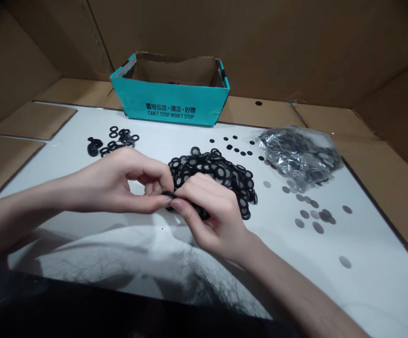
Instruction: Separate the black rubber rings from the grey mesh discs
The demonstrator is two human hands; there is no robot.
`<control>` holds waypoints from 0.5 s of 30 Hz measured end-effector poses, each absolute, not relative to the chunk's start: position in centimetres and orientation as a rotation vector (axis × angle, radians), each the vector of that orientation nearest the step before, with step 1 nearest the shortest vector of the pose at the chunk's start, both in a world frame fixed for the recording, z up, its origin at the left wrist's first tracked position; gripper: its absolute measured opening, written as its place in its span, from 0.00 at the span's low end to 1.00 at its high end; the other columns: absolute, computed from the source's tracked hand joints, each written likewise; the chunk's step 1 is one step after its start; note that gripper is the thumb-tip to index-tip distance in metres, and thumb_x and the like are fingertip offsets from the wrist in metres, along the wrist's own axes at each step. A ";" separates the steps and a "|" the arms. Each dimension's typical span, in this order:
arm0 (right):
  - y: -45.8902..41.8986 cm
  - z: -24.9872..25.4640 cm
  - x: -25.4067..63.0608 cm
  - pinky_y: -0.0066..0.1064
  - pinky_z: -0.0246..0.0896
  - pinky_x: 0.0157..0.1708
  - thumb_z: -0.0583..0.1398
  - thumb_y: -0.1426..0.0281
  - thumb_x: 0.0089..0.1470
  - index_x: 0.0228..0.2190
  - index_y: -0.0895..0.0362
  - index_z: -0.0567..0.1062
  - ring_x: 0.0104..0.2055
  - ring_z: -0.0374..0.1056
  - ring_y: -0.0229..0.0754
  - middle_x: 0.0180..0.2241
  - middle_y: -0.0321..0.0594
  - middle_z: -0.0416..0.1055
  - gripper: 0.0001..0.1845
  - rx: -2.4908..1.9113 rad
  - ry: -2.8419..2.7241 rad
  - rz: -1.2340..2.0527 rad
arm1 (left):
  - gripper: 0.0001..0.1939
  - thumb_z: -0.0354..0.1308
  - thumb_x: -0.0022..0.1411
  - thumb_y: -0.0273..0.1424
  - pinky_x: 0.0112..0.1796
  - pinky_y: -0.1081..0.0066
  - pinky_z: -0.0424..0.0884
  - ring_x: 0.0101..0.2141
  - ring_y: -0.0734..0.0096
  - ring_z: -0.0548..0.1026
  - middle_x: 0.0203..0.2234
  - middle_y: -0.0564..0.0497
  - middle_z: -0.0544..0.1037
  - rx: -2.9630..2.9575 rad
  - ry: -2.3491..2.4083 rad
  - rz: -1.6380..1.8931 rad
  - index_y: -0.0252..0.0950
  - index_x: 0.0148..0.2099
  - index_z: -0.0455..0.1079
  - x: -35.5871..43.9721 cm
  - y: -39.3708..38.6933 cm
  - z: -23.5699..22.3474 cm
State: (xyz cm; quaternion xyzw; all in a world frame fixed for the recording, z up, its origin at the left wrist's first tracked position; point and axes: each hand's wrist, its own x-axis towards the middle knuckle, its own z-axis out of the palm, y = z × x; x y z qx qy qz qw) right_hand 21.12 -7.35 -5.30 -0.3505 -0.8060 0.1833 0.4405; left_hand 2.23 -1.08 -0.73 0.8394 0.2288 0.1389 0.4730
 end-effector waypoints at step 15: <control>-7.6 -5.5 20.7 0.30 0.57 0.27 0.56 0.78 0.57 0.28 0.55 0.69 0.26 0.61 0.36 0.23 0.36 0.66 0.08 -0.911 -1.938 0.480 | 0.03 0.59 0.55 0.23 0.22 0.83 0.65 0.21 0.82 0.68 0.18 0.57 0.69 2.010 0.579 0.304 0.31 0.30 0.68 2.2 -0.7 -0.7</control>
